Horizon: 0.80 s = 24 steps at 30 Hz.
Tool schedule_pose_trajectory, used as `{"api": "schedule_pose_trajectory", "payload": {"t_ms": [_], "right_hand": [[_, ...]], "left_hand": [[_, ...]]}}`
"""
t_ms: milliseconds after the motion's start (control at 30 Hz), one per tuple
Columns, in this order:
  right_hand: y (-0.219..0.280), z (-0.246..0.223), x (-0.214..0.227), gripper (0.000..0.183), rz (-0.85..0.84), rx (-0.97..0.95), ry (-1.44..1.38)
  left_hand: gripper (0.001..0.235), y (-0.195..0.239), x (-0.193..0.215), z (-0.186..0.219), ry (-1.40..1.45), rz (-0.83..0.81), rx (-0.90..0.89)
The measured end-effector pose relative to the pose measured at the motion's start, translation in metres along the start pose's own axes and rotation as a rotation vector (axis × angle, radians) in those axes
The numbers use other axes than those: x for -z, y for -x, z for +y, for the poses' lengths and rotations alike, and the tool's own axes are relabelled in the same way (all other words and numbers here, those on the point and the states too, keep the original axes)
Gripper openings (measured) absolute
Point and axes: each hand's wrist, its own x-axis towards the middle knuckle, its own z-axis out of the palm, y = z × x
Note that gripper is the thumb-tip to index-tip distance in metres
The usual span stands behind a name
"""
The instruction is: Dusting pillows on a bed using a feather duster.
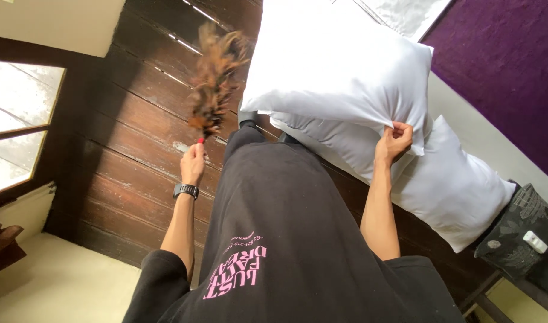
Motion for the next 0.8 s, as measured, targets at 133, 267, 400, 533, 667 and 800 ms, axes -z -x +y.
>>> {"api": "schedule_pose_trajectory", "payload": {"t_ms": [133, 267, 400, 533, 667, 800], "right_hand": [[-0.005, 0.003, 0.003, 0.010, 0.003, -0.003, -0.009], [0.000, -0.013, 0.007, 0.010, -0.012, 0.004, 0.003], [0.000, -0.006, 0.004, 0.010, -0.013, -0.013, -0.003], [0.000, 0.007, 0.001, 0.009, -0.028, -0.032, 0.015], [0.003, 0.003, 0.006, 0.012, -0.044, -0.026, 0.008], [0.006, -0.015, 0.009, 0.012, -0.020, -0.011, -0.025]], "left_hand": [[0.041, 0.010, 0.004, 0.025, -0.029, 0.171, -0.003], [0.034, 0.044, 0.012, 0.150, 0.025, 0.134, -0.235], [0.024, 0.033, -0.024, 0.165, -0.113, -0.038, -0.442], [0.023, 0.023, -0.050, 0.158, -0.297, -0.190, -0.589], [0.026, 0.020, -0.044, 0.121, -0.397, -0.154, -0.522], [0.027, 0.031, -0.010, 0.079, -0.384, -0.087, -0.403]]}}
